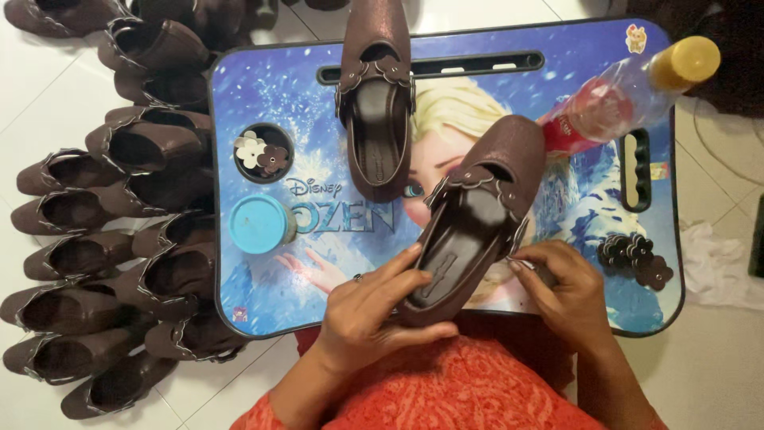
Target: The person wipes the exterior and interior of brown children's shoes using a white cloth. They handle one shoe at a time, turning it over to clean different sides, then place it back on the floor among other shoes.
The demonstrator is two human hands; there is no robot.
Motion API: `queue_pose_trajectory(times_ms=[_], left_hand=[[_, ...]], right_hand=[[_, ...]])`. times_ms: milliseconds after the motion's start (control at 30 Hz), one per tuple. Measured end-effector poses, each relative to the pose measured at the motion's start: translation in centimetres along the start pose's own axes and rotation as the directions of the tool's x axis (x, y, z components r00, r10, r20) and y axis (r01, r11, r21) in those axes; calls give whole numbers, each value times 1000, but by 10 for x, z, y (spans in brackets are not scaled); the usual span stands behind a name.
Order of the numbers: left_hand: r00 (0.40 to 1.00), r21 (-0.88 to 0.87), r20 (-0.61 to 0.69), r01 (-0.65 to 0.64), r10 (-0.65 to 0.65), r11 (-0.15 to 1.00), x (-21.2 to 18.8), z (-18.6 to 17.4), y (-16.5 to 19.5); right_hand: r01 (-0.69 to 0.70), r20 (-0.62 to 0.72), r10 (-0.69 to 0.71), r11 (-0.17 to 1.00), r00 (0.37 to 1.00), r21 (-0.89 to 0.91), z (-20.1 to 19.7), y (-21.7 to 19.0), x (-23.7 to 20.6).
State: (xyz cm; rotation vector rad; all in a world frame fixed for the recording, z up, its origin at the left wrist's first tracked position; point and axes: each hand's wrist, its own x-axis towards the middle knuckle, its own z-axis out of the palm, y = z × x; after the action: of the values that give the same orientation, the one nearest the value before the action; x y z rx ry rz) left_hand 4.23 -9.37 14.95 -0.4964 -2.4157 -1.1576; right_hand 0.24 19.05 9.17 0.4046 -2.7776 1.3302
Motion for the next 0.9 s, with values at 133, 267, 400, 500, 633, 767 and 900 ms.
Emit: queue_pose_trajectory(times_ms=[133, 267, 400, 500, 633, 767, 900], left_hand=[[995, 150, -39, -85, 92, 985, 41, 12, 7], [987, 282, -78, -111, 138, 953, 72, 22, 5], [971, 365, -109, -158, 211, 917, 102, 37, -8], [971, 460, -137, -114, 197, 881, 128, 54, -29], [996, 545, -65, -15, 59, 839, 138, 68, -48], [996, 520, -44, -38, 72, 853, 133, 64, -57], [995, 431, -62, -42, 76, 901, 132, 52, -65]], right_hand=[[-34, -14, 35, 998, 999, 56, -7, 5, 3], [-41, -15, 42, 996, 999, 79, -12, 6, 10], [-79, 14, 79, 995, 997, 63, -14, 6, 19], [-90, 2, 90, 993, 996, 71, -14, 7, 24], [-107, 8, 106, 993, 994, 56, -13, 7, 30], [-105, 7, 105, 993, 994, 56, -10, 3, 38], [-114, 16, 113, 991, 993, 76, -1, -7, 51]])
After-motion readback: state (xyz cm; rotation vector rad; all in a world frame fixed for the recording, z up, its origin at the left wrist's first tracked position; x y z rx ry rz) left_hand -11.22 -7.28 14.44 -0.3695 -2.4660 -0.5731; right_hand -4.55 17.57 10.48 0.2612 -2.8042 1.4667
